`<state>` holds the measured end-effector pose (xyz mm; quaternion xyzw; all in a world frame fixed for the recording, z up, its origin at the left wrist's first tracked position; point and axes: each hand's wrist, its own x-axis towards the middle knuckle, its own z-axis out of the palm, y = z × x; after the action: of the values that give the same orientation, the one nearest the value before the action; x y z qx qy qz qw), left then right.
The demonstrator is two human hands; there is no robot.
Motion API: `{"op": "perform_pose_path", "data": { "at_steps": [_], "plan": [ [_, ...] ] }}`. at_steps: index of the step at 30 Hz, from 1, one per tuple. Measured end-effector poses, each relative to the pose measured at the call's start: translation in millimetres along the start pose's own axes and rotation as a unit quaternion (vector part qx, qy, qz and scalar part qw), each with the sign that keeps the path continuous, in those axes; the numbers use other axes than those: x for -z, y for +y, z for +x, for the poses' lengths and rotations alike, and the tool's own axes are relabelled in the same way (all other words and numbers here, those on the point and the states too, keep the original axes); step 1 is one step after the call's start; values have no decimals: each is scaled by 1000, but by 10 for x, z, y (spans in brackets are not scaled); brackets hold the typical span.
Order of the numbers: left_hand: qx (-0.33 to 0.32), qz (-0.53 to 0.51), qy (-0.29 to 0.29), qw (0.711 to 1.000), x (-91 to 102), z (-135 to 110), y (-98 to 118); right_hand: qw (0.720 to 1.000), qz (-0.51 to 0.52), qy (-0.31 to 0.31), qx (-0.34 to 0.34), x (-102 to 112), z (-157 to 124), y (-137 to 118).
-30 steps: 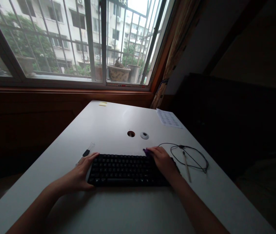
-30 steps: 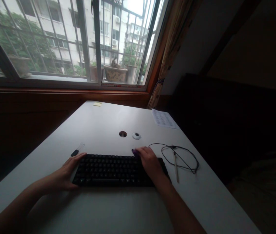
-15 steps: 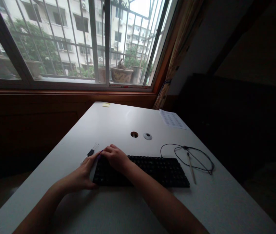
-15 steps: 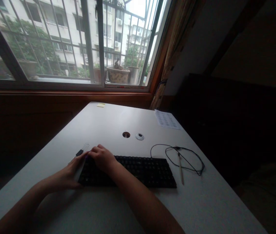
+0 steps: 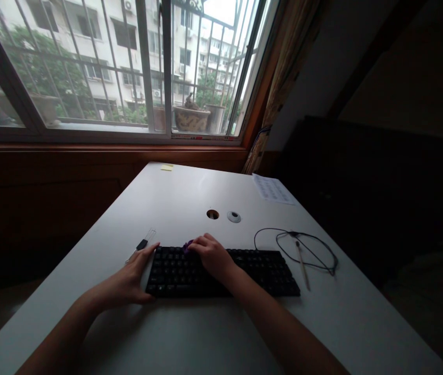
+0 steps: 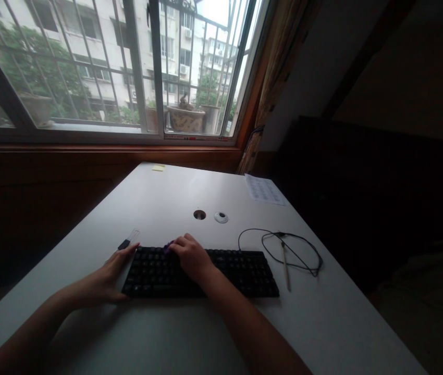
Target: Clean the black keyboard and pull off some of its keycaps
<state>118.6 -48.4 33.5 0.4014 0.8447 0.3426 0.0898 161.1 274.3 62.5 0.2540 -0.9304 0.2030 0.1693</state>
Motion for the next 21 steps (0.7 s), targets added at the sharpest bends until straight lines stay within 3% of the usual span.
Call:
{"op": "perform_pose_path", "data": {
  "at_steps": [12, 21],
  "plan": [
    [0, 19, -14, 1000, 16, 9, -5, 983, -119, 69, -120, 862, -1226, 684],
    [-14, 29, -5, 999, -12, 6, -50, 970, -183, 59, -148, 1219, -1645, 1015]
  ]
}}
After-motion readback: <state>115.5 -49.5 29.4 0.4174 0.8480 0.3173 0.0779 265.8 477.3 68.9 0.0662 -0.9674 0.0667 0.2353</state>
